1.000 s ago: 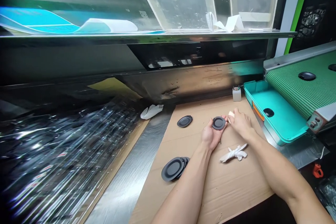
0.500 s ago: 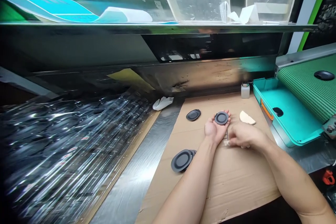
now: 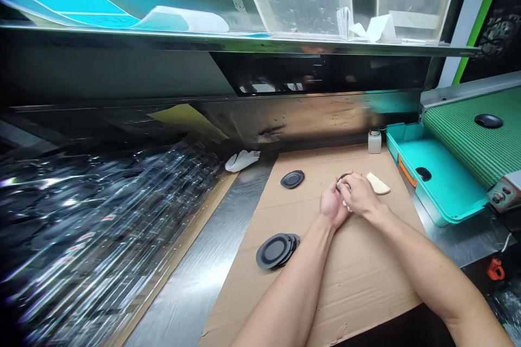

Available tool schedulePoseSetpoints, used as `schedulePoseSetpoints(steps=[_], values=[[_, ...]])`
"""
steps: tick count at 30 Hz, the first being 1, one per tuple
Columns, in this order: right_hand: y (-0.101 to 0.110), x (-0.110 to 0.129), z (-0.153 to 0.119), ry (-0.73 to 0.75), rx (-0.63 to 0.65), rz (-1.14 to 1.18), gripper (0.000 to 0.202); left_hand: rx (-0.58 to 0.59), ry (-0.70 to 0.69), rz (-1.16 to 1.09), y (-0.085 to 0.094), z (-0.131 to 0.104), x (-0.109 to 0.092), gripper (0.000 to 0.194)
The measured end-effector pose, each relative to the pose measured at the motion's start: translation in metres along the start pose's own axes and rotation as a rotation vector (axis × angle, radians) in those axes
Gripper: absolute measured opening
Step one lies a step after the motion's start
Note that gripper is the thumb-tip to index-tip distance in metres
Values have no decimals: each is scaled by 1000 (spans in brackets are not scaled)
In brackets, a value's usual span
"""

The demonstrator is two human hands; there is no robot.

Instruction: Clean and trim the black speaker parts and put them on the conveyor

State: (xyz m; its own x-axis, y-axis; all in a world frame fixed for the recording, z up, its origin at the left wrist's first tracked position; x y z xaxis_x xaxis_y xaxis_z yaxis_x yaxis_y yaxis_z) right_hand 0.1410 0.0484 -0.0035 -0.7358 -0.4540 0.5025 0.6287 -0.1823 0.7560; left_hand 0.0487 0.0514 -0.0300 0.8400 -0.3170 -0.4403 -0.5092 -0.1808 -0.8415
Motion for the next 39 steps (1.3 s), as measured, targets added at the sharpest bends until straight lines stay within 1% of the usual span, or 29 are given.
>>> schedulePoseSetpoints(steps=[2, 4, 7, 9, 11, 12, 15, 17, 20, 22, 24, 27, 32, 35, 39], values=[[1, 4, -3, 39, 79, -16, 14, -12, 28, 7, 1, -1, -1, 41], [3, 6, -6, 21, 102, -87, 15, -12, 30, 15, 2, -2, 0, 40], [5, 6, -7, -58, 18, -162, 20, 6, 0, 24, 1, -2, 2, 42], [4, 8, -5, -40, -8, -143, 21, 13, 15, 26, 1, -2, 3, 43], [3, 10, -4, -17, 34, -135, 20, 8, 42, 23, 2, -1, 2, 44], [3, 10, -4, -29, 66, -152, 20, 2, 37, 17, 3, 0, 1, 45], [7, 4, -5, -105, 146, -228, 20, -23, -27, -7, 8, 4, -4, 44], [10, 0, -6, -132, 147, -260, 22, -45, -57, -17, 10, 6, -6, 44], [11, -1, -8, -62, 149, -233, 22, -65, -50, -20, 12, 8, -7, 47], [9, 1, -7, -20, 173, -216, 21, -49, -35, -28, 11, 8, -6, 50], [8, 0, -5, -60, 146, -243, 23, -34, -32, -39, 11, 8, -5, 50], [9, -6, 0, -151, 53, -300, 27, -36, -50, -29, 10, 8, -2, 46], [8, -9, 7, -129, -21, -291, 29, -17, -34, 90, 7, 6, 9, 39], [6, -8, 7, -121, -25, -282, 29, -17, -35, 94, 7, 5, 11, 38], [6, -11, 2, -180, -16, -321, 29, -31, -70, 102, 8, 6, 12, 40]])
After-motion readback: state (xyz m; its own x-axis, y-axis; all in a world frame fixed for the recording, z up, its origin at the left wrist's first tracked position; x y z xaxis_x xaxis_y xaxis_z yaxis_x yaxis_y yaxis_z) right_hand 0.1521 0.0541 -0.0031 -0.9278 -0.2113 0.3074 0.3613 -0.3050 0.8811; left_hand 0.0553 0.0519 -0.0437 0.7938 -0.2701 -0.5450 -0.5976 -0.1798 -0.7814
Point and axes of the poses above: each hand's wrist, its own z-axis towards the middle knuckle, its own y-axis out of the back of the hand, x = y × z, the point moved 1 cm from there along z, towards the middle knuckle, and after that the axes turned 6 degrees about -x, right-handed, at the moved point
